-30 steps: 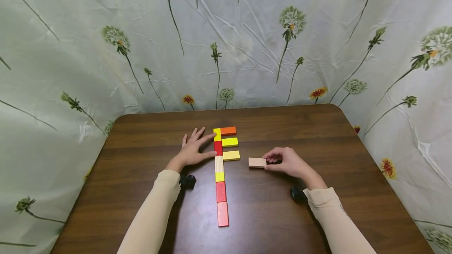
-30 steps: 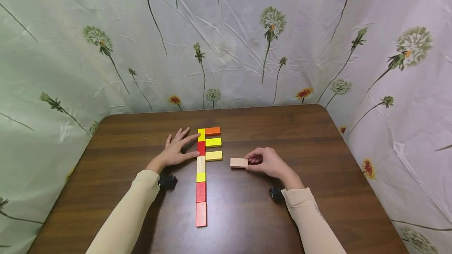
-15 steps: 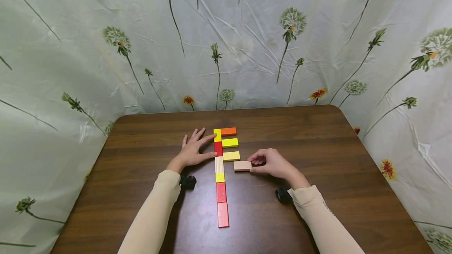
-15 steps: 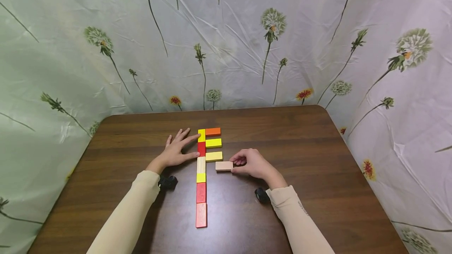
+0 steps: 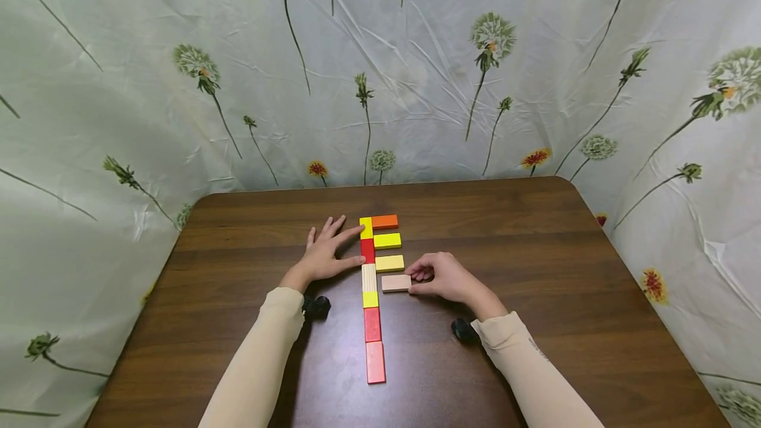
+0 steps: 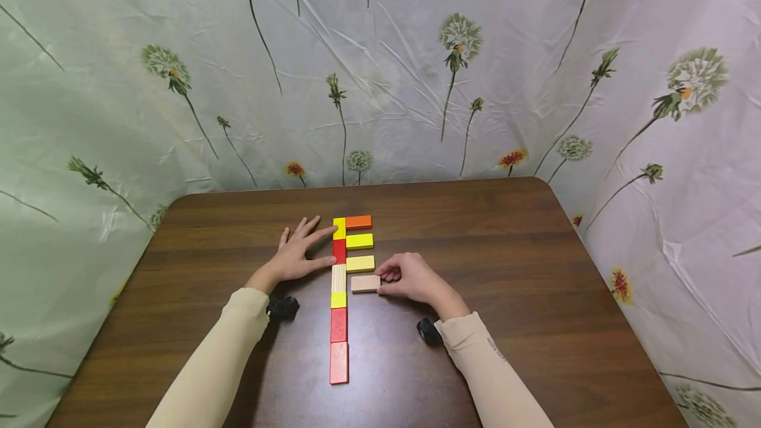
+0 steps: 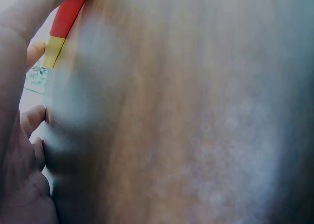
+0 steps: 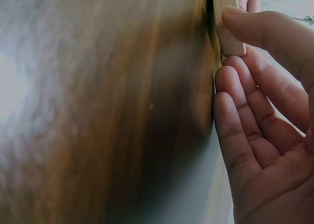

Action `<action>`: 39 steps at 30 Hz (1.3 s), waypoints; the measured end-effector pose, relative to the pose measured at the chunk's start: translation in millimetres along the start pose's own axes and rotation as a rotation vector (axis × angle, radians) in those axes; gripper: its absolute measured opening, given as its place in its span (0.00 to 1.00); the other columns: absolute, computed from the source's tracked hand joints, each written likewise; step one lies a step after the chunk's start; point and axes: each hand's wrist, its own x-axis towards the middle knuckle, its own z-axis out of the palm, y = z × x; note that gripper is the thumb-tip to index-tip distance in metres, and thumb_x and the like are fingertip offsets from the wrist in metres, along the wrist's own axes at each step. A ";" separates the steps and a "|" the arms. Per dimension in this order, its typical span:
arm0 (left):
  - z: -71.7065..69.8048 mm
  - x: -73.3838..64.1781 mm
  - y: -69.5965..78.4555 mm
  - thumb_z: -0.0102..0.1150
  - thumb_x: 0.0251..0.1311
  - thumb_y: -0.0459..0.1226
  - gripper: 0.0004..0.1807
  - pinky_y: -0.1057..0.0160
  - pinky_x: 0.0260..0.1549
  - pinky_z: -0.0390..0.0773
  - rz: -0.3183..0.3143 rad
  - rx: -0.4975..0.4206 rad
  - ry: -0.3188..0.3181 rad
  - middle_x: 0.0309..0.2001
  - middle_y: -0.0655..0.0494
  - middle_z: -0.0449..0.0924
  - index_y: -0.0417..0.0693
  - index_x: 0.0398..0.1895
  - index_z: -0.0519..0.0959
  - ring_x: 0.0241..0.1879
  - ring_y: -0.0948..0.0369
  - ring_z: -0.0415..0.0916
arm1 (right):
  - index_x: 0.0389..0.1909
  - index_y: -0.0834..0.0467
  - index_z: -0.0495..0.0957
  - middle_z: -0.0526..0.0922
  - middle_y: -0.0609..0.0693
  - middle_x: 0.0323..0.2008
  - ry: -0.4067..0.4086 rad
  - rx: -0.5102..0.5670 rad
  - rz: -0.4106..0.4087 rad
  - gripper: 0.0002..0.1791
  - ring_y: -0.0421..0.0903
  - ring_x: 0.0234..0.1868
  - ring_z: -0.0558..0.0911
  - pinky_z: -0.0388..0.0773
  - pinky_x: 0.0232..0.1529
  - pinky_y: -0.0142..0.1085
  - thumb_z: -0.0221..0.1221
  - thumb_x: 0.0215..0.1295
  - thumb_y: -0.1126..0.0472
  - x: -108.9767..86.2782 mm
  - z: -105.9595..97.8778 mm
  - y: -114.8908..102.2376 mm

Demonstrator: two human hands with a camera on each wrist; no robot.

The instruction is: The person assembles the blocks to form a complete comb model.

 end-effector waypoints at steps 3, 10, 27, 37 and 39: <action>0.5 0.1 -0.8 0.64 0.67 0.64 0.43 0.25 0.79 0.27 -0.002 0.006 0.000 0.89 0.46 0.44 0.72 0.84 0.64 0.88 0.38 0.32 | 0.45 0.58 0.91 0.89 0.46 0.37 0.001 -0.003 -0.017 0.14 0.36 0.38 0.82 0.84 0.44 0.29 0.80 0.59 0.60 1.7 1.7 -1.8; 1.5 1.5 -2.9 0.63 0.65 0.65 0.44 0.25 0.79 0.28 0.004 0.011 0.003 0.89 0.45 0.44 0.71 0.84 0.64 0.88 0.38 0.33 | 0.44 0.58 0.91 0.89 0.46 0.36 0.007 -0.023 -0.042 0.14 0.35 0.37 0.82 0.84 0.43 0.29 0.80 0.58 0.60 2.9 3.3 -4.1; 1.7 2.8 -4.0 0.63 0.64 0.68 0.46 0.24 0.79 0.27 0.010 0.005 0.014 0.89 0.44 0.45 0.70 0.83 0.65 0.88 0.37 0.33 | 0.44 0.58 0.91 0.89 0.46 0.36 0.005 -0.035 -0.062 0.14 0.35 0.37 0.82 0.83 0.43 0.28 0.80 0.58 0.60 5.4 5.0 -6.9; -0.2 0.8 -0.7 0.64 0.66 0.65 0.44 0.25 0.79 0.28 -0.005 0.015 -0.001 0.89 0.44 0.44 0.71 0.84 0.64 0.88 0.37 0.33 | 0.45 0.57 0.91 0.89 0.45 0.37 -0.012 -0.030 -0.025 0.15 0.35 0.37 0.82 0.83 0.43 0.28 0.80 0.59 0.59 6.5 6.3 -5.8; 0.0 0.4 -0.3 0.63 0.66 0.65 0.44 0.25 0.79 0.28 -0.009 0.020 -0.002 0.89 0.45 0.44 0.71 0.84 0.64 0.88 0.38 0.33 | 0.46 0.57 0.91 0.88 0.44 0.37 -0.017 -0.025 -0.011 0.15 0.35 0.37 0.82 0.83 0.43 0.27 0.80 0.59 0.59 6.3 6.8 -6.1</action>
